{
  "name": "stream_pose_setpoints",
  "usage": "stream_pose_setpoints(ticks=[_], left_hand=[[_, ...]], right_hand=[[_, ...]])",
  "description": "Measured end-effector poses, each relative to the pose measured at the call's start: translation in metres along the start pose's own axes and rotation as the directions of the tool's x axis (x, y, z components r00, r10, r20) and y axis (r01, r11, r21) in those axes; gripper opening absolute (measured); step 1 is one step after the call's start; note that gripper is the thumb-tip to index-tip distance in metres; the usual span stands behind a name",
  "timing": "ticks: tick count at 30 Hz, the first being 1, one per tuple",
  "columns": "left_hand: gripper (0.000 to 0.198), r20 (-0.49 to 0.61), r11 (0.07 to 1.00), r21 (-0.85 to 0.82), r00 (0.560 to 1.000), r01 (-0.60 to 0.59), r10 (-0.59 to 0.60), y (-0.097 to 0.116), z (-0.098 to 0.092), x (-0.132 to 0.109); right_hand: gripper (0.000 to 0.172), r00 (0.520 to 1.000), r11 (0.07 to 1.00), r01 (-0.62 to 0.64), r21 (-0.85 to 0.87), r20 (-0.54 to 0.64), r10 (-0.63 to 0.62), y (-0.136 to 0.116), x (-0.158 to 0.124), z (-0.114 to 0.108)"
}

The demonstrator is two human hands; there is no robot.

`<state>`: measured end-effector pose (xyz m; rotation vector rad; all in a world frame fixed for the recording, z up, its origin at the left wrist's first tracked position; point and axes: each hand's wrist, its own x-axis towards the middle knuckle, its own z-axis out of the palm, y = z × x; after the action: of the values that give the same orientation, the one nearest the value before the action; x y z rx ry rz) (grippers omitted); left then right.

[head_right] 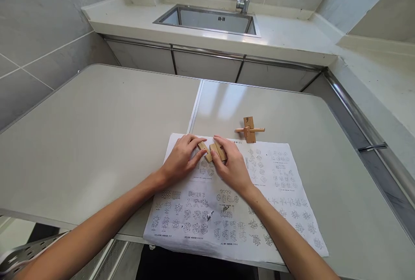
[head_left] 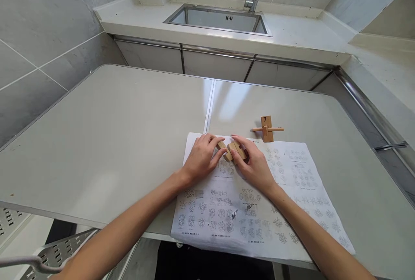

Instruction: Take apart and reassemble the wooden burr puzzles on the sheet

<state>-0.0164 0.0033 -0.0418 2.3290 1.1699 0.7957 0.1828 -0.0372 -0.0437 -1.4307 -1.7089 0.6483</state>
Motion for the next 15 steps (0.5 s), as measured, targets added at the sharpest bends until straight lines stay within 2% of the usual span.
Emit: stream_pose_setpoints(ticks=[15], left_hand=[[0.031,0.025,0.999,0.036,0.999,-0.024,0.023,-0.0025,0.0006,-0.0011]], right_hand=[[0.046,0.988,0.99,0.128,-0.064,0.095,-0.122,0.0026,-0.0016,0.0019]])
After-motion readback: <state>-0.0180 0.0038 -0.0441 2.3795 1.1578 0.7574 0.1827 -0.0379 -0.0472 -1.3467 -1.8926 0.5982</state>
